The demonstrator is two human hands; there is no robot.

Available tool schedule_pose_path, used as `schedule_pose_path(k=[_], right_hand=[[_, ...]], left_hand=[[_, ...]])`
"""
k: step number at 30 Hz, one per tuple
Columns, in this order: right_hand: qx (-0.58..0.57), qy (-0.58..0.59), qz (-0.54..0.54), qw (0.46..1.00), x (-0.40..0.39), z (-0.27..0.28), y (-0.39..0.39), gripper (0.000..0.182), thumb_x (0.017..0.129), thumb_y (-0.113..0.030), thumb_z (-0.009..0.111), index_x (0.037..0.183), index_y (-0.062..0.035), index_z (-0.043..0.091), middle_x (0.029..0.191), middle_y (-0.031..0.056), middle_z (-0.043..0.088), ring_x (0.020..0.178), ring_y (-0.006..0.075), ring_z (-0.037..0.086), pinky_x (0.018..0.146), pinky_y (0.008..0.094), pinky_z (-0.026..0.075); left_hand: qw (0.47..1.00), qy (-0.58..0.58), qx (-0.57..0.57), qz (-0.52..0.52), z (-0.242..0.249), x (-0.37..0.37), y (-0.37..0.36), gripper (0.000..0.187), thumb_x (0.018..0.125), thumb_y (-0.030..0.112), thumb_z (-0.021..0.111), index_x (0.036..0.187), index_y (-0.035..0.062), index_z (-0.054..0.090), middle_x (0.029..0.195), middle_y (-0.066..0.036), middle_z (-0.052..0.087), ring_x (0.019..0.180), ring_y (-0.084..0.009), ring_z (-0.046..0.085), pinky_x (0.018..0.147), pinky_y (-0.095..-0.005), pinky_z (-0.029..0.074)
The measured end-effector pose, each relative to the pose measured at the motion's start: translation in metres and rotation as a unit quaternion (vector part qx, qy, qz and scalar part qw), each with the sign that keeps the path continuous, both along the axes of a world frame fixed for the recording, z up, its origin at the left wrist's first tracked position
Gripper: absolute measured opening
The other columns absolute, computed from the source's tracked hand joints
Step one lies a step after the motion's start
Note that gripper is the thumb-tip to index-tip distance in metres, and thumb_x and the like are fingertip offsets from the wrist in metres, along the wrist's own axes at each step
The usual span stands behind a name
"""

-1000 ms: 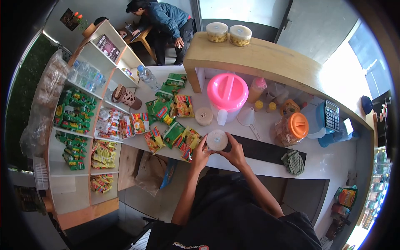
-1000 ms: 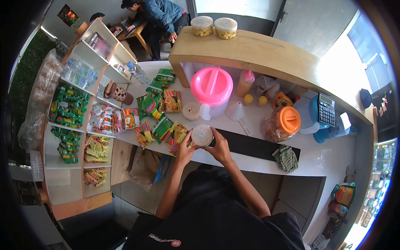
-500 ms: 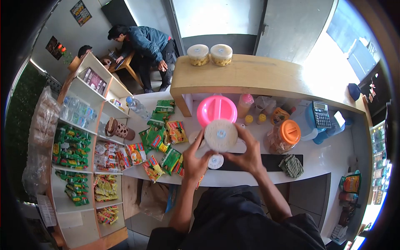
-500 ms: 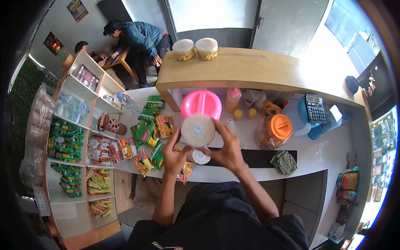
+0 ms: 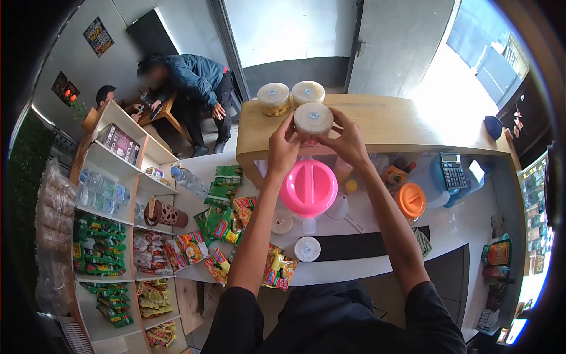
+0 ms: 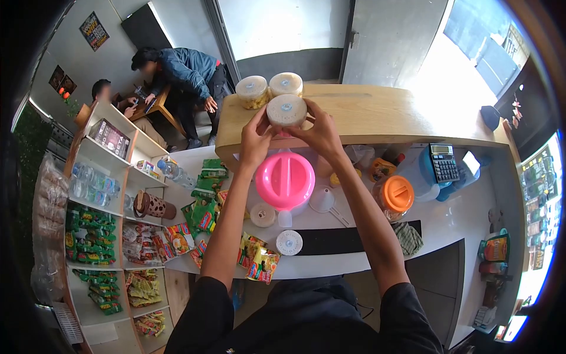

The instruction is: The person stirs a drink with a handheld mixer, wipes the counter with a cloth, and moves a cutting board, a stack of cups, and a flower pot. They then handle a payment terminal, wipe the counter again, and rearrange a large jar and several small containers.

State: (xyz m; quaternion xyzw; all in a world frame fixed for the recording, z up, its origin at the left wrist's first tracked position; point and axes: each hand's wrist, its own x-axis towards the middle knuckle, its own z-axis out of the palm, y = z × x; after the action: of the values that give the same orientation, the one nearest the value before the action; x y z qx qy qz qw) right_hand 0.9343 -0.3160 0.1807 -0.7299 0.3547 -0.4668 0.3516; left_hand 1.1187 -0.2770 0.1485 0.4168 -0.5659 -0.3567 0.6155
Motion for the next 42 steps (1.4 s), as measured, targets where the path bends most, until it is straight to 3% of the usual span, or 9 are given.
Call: schedule_pose_path(k=[12,21,23,25,28,32,36,40,42], right_hand=[[0.031,0.017,-0.01,0.999,0.002,-0.018,-0.019,0.08,0.069,-0.014,0.089,0.136,0.0064,0.05,0.131,0.0225,0.062,0.124,0.0287,0.06,0.107,0.0402,0.049],[0.072,-0.017,-0.001,0.997,-0.002,-0.029,-0.011,0.078,0.074,-0.014,0.088,0.139,0.0032,0.048,0.136,0.0219,0.059,0.13,0.0277,0.056,0.11,0.0394,0.046],[0.062,-0.019,-0.02,0.998,-0.01,-0.042,-0.006,0.078,0.075,-0.014,0.088,0.139,0.0033,0.048,0.137,0.0225,0.058,0.131,0.0275,0.055,0.11,0.0387,0.045],[0.053,-0.025,-0.056,0.997,-0.02,-0.05,0.007,0.077,0.076,-0.013,0.087,0.14,0.0034,0.048,0.138,0.0231,0.058,0.132,0.0272,0.054,0.111,0.0381,0.045],[0.06,-0.035,-0.076,0.995,-0.039,-0.05,0.044,0.074,0.079,-0.012,0.085,0.14,0.0038,0.047,0.14,0.0229,0.056,0.132,0.0263,0.054,0.111,0.0371,0.044],[0.106,-0.081,-0.077,0.988,-0.063,-0.059,0.107,0.067,0.083,-0.005,0.079,0.141,0.0024,0.047,0.139,0.018,0.058,0.132,0.0229,0.054,0.111,0.0351,0.044],[0.131,-0.061,-0.112,0.983,-0.076,-0.085,0.174,0.054,0.084,0.002,0.075,0.134,0.0021,0.055,0.126,0.0148,0.066,0.12,0.0209,0.062,0.103,0.0349,0.051],[0.228,0.004,-0.07,0.971,-0.083,-0.164,0.23,0.047,0.083,0.003,0.073,0.128,-0.0002,0.061,0.116,0.0129,0.071,0.113,0.0204,0.066,0.096,0.0342,0.055],[0.24,0.064,-0.023,0.968,-0.086,-0.212,0.25,0.057,0.079,0.0,0.078,0.132,-0.0003,0.057,0.125,0.0145,0.068,0.117,0.0239,0.065,0.097,0.0374,0.054]], left_hand=[[1.0,0.02,0.017,0.001,-0.02,0.002,-0.021,0.066,0.085,-0.016,0.062,0.147,-0.0071,0.039,0.145,-0.022,0.05,0.136,-0.0258,0.049,0.115,-0.0352,0.04],[0.999,0.019,0.024,-0.015,-0.008,0.0,-0.008,0.068,0.087,-0.001,0.073,0.145,-0.0086,0.039,0.149,-0.024,0.045,0.139,-0.0269,0.045,0.116,-0.0355,0.039],[0.997,0.068,0.027,0.004,-0.016,0.001,0.004,0.066,0.09,0.003,0.072,0.145,-0.0097,0.039,0.149,-0.025,0.045,0.138,-0.0277,0.046,0.117,-0.0359,0.038],[0.994,0.098,0.025,0.027,-0.019,0.001,0.028,0.06,0.096,0.012,0.069,0.144,-0.0106,0.041,0.146,-0.026,0.048,0.137,-0.0291,0.048,0.117,-0.0363,0.037],[0.99,0.104,0.062,0.077,-0.022,0.002,0.088,0.054,0.098,0.013,0.065,0.142,-0.01,0.044,0.144,-0.026,0.051,0.137,-0.0292,0.049,0.116,-0.0363,0.038],[0.977,0.112,0.073,0.167,-0.054,-0.009,0.174,0.04,0.102,0.013,0.058,0.136,-0.0079,0.052,0.14,-0.023,0.056,0.132,-0.0278,0.054,0.114,-0.037,0.04],[0.963,0.132,0.139,0.188,-0.105,-0.027,0.254,0.037,0.101,0.008,0.055,0.135,-0.0066,0.053,0.139,-0.021,0.057,0.133,-0.0269,0.052,0.114,-0.0378,0.039],[0.948,0.123,0.238,0.173,-0.18,-0.042,0.299,0.044,0.098,0.004,0.056,0.14,-0.0049,0.049,0.145,-0.02,0.052,0.137,-0.0276,0.048,0.116,-0.0384,0.037],[0.947,0.092,0.262,0.161,-0.206,-0.05,0.309,0.051,0.095,0.001,0.059,0.144,-0.0041,0.044,0.148,-0.019,0.048,0.139,-0.0283,0.045,0.116,-0.0384,0.036]])
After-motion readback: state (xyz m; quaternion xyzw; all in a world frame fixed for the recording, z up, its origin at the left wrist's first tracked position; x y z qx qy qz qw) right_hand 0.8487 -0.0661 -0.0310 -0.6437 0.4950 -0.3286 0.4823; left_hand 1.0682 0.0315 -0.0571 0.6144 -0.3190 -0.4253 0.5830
